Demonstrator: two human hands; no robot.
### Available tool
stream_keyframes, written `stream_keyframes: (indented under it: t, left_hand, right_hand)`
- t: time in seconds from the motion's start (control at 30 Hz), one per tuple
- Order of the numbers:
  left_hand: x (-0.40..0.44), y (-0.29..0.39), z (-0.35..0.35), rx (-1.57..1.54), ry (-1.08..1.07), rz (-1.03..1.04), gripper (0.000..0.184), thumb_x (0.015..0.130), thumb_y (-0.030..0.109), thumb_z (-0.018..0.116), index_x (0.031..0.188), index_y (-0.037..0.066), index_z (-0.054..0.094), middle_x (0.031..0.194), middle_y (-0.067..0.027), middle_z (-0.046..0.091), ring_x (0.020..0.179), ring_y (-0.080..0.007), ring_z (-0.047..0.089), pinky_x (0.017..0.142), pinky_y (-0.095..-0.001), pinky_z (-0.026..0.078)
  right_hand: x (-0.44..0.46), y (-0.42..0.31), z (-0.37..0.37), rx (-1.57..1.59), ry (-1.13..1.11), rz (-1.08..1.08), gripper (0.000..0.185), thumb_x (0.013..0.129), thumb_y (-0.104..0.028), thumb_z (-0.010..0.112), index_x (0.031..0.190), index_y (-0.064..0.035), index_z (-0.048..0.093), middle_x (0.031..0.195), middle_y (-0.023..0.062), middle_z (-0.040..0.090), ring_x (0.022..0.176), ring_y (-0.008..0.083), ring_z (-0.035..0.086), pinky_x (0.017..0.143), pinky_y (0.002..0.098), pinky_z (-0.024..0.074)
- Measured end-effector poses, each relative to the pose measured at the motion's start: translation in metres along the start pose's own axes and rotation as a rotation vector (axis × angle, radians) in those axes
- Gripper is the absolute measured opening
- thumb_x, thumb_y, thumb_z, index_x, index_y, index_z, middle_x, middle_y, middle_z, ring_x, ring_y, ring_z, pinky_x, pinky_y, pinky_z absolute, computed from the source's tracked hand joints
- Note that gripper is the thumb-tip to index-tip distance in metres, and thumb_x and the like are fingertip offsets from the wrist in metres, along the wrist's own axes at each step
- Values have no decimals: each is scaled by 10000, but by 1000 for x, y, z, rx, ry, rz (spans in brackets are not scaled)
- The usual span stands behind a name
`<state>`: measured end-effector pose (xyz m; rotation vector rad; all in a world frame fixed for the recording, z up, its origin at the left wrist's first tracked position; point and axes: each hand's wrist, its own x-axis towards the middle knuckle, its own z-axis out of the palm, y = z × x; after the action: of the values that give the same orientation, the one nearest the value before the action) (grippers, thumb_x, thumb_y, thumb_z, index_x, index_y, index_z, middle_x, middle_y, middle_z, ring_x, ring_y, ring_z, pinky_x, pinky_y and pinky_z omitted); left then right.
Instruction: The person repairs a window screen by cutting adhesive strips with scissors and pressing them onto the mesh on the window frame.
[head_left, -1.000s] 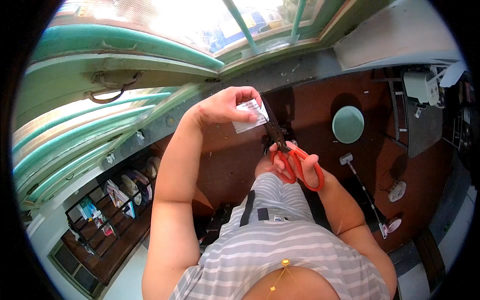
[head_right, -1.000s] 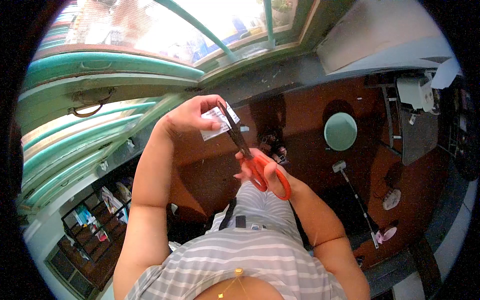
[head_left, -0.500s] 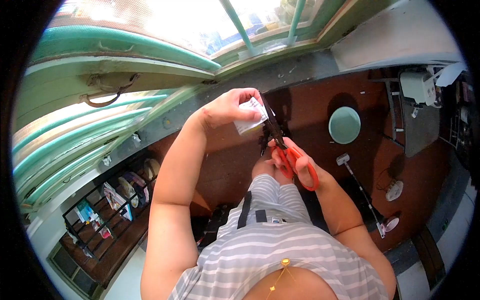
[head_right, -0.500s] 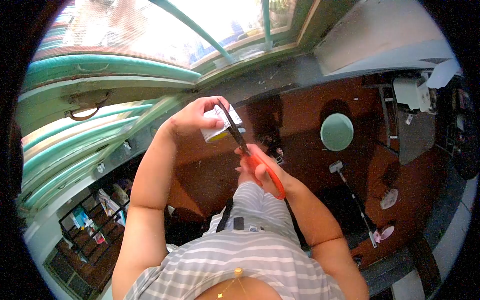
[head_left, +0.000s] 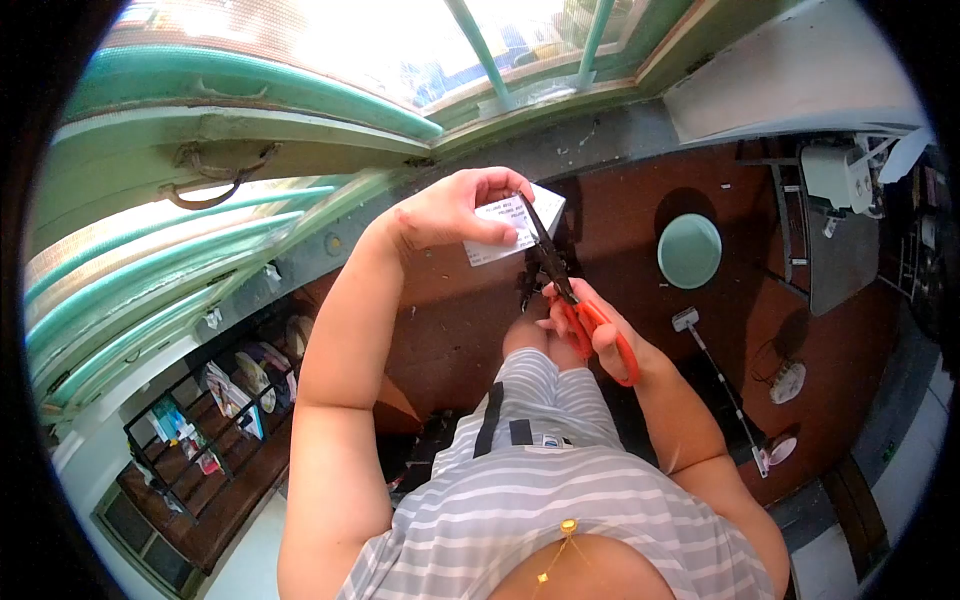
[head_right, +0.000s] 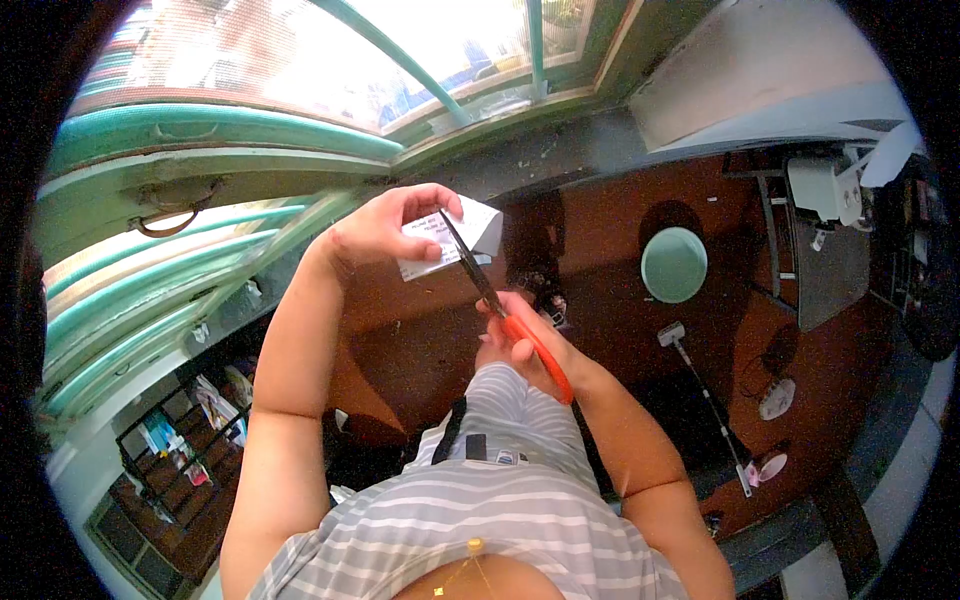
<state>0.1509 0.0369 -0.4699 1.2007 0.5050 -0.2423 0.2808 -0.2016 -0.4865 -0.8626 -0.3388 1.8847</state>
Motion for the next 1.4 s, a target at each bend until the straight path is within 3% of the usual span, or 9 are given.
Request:
stream_keyframes:
  t: [0.17,0.27,0.47,0.6,0.8,0.93,1.03,1.17,1.4]
  left_hand:
    - [1,-6,1,-174,-29,40,524,685,103,757,1140,48,502,1010,-29,595,920,-102,555,872,-235,433]
    - [1,-8,9,-362,7,-2,654,624,177,822,1167,62,476,1048,-14,568,946,-94,545,858,-222,425]
    - [0,-8,12,-344,-36,64,812,574,156,859,1243,56,410,1099,-22,536,991,-110,527,877,-235,414]
    - [-2,-6,8,-225,-69,110,841,569,147,862,1260,47,392,1134,-33,514,1036,-122,505,901,-248,402]
    - [-10,-2,11,-184,-71,69,786,577,-21,790,1262,73,414,1099,-28,533,1020,-124,533,915,-271,425]
    - [-10,-6,35,-506,38,71,796,590,-92,766,1277,61,392,1127,-41,534,1041,-137,538,942,-287,427]
    - [-7,-30,36,-546,58,37,795,590,-85,776,1273,53,393,1139,-47,533,1055,-139,535,943,-285,431]
    - [-10,-60,48,-438,86,22,898,568,42,846,1318,58,351,1203,-54,513,1116,-156,502,966,-296,399]
    - [-34,-76,81,-497,167,47,893,590,3,824,1327,72,325,1217,-47,463,1144,-150,456,984,-282,366]
  right_hand:
    - [4,12,-3,-47,53,-26,1078,558,-752,644,1293,-24,340,970,56,479,934,167,497,964,321,364]
    - [6,18,-16,-572,119,-143,1086,550,-705,698,1278,12,329,1069,158,491,1017,274,508,941,378,390]
    - [7,-3,-5,-1121,207,-393,1053,522,-543,804,1256,41,327,1158,270,462,1090,409,471,943,435,387]
    - [2,-10,-1,-1133,204,-338,1027,524,-542,798,1234,48,346,1145,260,469,1077,414,472,939,435,389]
    - [-10,-32,9,-1280,198,-331,987,535,-543,789,1201,60,379,1107,244,491,1040,409,485,918,439,398]
    - [-12,-32,5,-1305,225,-342,983,538,-549,786,1193,69,392,1074,245,505,1014,417,497,903,442,405]
    - [-16,-27,-6,-1245,192,-245,985,536,-551,788,1191,75,401,1061,252,512,1000,424,505,898,444,409]
    - [-25,-31,-13,-1245,104,-89,982,542,-557,785,1192,77,410,1063,258,520,1001,426,510,897,440,412]
    - [-51,-43,-23,-1310,-7,70,988,504,-573,793,1186,39,423,1098,245,506,1039,406,495,909,432,404]
